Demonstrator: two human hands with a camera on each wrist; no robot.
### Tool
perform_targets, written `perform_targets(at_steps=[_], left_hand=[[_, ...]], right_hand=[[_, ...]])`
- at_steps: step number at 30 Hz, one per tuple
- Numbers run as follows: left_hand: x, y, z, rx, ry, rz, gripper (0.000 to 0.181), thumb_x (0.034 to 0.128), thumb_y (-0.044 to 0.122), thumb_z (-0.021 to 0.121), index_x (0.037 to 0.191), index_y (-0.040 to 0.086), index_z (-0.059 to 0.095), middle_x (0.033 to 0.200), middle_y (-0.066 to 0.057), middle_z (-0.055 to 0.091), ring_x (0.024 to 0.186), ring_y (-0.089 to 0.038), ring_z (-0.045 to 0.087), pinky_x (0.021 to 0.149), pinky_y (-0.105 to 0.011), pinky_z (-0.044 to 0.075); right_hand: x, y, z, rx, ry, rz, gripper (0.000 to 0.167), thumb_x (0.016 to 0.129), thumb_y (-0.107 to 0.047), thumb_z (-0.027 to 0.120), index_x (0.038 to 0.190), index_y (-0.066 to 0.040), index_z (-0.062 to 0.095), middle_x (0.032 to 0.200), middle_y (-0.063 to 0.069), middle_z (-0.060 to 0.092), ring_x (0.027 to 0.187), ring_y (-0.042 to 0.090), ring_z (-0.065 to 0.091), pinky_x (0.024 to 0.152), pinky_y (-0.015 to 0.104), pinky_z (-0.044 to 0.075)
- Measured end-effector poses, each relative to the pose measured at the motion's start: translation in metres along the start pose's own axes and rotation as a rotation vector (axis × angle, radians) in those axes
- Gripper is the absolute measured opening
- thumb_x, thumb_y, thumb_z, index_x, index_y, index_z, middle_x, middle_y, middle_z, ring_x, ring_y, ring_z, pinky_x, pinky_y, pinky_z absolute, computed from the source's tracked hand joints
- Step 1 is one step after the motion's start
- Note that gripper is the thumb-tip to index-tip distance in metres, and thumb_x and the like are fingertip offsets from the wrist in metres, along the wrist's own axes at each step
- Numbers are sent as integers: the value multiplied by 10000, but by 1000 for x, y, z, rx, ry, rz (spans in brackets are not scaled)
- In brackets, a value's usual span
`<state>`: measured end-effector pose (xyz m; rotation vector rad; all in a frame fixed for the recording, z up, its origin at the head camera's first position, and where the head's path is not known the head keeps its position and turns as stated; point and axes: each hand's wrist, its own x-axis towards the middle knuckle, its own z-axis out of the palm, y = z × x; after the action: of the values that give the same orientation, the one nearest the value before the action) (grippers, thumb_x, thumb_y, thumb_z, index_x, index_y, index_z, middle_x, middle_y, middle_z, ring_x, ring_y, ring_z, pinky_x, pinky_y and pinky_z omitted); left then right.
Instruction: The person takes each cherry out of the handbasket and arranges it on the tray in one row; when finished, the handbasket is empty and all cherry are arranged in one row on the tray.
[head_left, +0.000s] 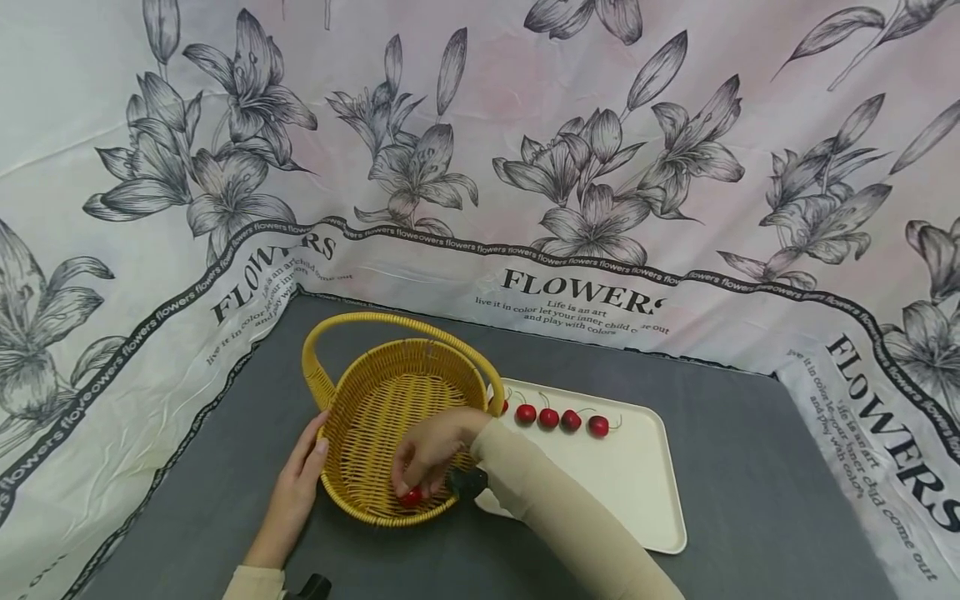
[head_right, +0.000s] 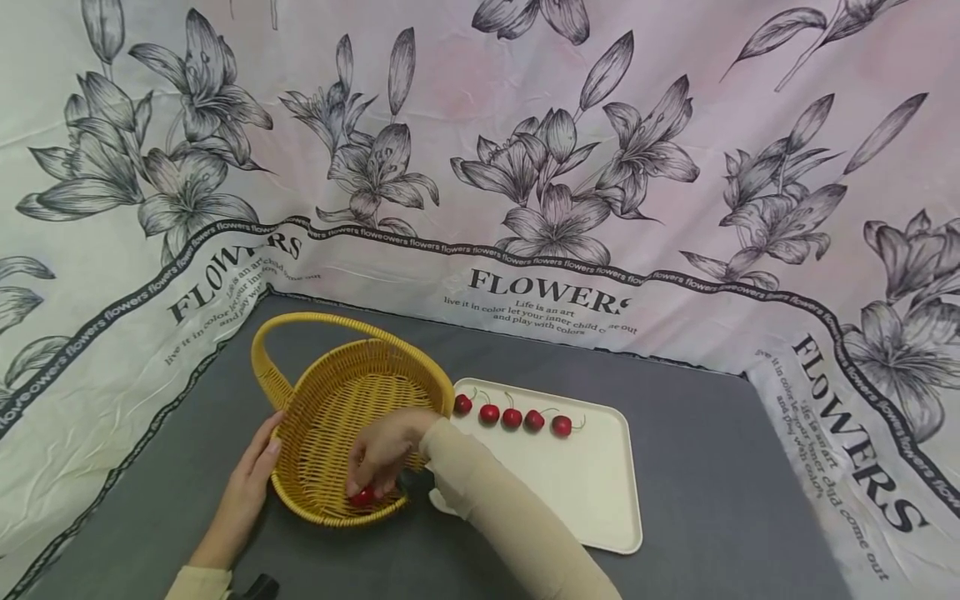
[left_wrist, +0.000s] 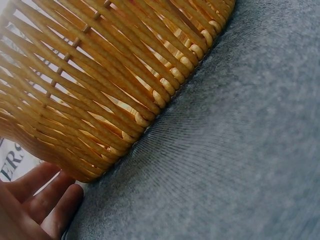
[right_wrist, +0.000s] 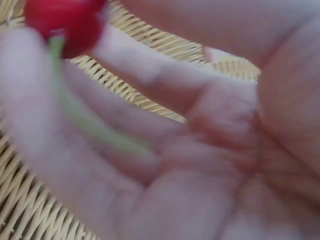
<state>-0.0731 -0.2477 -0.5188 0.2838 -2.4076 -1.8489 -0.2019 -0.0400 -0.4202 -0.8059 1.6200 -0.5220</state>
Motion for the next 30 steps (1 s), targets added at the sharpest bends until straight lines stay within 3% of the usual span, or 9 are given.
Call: perform_targets(at_steps=[6,15,20,26,30], left_hand=[[0,0,2,-3,-8,14,476,1044,416,342,1509,371,248,1587,-9,180,1438,-310,176,1080,-616,226],[0,3,4,12,-18,4,481,1041,439,330,1509,381,239,1587,4,182,1438,-304,178,1082,-606,227],[-1,5,-2,33,-11,-21,500,1040,452,315,1521,364,214,1592,-16,164,1435,-315,174,1075,-599,231],[-1,7,-4,34,-11,-29,502,1046,426,315,1529,331,213,1591,-36,169,1425,-311,180,1063,-580,245],[2,7,-1,36,-20,-32,504,1044,434,318,1527,340,211,1592,-28,164,1424,-303,182,1067,-580,242]], right_hand=[[-29,5,8,177,192,-169,116,920,-177,661,997,-90,668,900,59,672,774,210,673,768,439,563],[-102,35,41,364,377,-355,241,951,-223,615,1154,-95,631,982,71,657,821,191,660,778,344,553],[-129,59,60,488,447,-391,336,963,-228,589,1227,-20,603,1053,90,668,874,184,656,838,361,543],[-146,105,81,649,532,-430,267,976,-146,547,1172,34,570,1011,77,636,913,200,645,840,357,531],[-155,139,87,676,652,-358,234,979,-158,553,1139,11,575,975,72,631,876,199,639,792,349,529]])
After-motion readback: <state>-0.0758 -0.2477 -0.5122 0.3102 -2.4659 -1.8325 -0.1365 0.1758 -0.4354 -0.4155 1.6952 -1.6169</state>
